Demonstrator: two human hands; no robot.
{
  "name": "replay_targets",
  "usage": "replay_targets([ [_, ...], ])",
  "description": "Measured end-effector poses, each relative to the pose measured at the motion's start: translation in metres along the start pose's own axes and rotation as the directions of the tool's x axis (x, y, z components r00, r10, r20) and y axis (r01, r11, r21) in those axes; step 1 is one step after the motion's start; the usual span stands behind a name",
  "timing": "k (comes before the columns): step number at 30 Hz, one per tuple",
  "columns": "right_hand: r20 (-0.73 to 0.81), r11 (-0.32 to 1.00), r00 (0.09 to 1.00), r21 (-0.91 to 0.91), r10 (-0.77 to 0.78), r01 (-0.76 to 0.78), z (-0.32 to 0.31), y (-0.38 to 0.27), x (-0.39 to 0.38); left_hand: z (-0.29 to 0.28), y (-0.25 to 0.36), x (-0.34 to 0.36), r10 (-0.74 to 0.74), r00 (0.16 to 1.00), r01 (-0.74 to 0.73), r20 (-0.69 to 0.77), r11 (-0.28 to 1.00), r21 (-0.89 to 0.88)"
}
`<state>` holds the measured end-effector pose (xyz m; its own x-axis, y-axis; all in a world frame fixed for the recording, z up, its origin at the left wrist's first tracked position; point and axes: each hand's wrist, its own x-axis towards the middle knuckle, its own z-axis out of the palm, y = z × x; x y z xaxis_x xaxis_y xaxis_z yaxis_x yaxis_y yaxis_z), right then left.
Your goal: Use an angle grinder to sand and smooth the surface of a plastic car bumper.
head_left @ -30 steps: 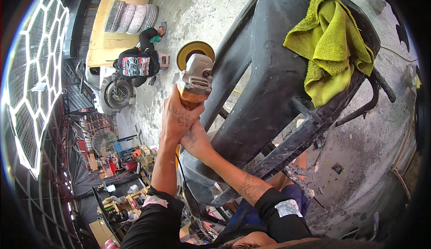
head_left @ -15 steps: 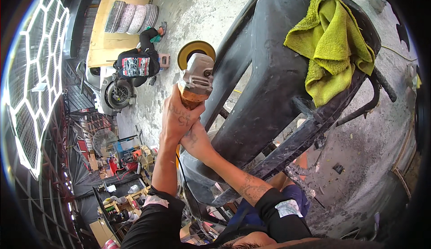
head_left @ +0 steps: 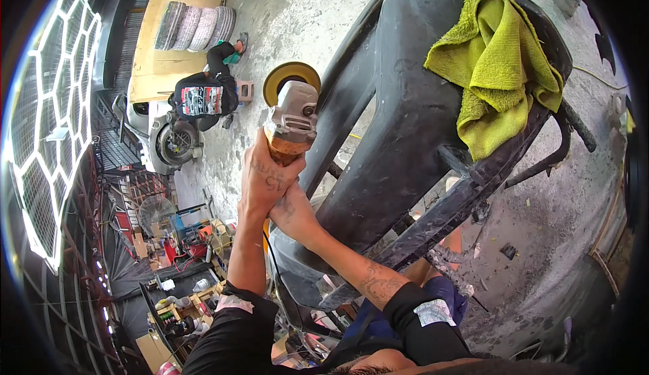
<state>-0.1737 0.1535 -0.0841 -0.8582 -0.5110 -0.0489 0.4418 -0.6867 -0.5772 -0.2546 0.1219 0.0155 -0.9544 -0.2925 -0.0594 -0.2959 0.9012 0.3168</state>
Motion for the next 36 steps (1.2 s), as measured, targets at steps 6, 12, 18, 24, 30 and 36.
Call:
replay_targets([
  [6, 0.012, 0.999, 1.0, 0.045, 0.017, -0.017, -0.001, 0.007, 0.0, 0.0, 0.0, 0.001, 0.01, 1.0, -0.01, 0.002, 1.0, 0.018],
  [12, 0.006, 0.998, 1.0, 0.068, 0.01, -0.011, 0.001, -0.006, 0.0, 0.0, -0.003, 0.0, 0.004, 1.0, -0.004, -0.011, 0.999, 0.045],
  [18, -0.037, 0.997, 0.999, -0.07, -0.018, 0.016, 0.003, -0.005, -0.001, 0.0, 0.005, -0.004, -0.02, 0.999, 0.018, -0.05, 0.999, -0.049],
  [24, 0.07, 0.998, 0.996, -0.055, 0.047, -0.043, -0.003, 0.011, -0.005, -0.007, -0.003, -0.009, -0.025, 1.0, 0.025, -0.019, 1.0, 0.004],
  [30, 0.114, 0.992, 0.99, -0.104, 0.087, -0.075, -0.003, 0.031, -0.005, -0.009, -0.009, -0.013, -0.064, 0.998, 0.063, 0.007, 0.997, 0.053],
  [36, 0.103, 0.994, 0.99, -0.067, 0.096, -0.09, -0.001, 0.036, -0.003, -0.009, -0.01, -0.012, -0.054, 0.998, 0.054, 0.019, 0.999, 0.005],
])
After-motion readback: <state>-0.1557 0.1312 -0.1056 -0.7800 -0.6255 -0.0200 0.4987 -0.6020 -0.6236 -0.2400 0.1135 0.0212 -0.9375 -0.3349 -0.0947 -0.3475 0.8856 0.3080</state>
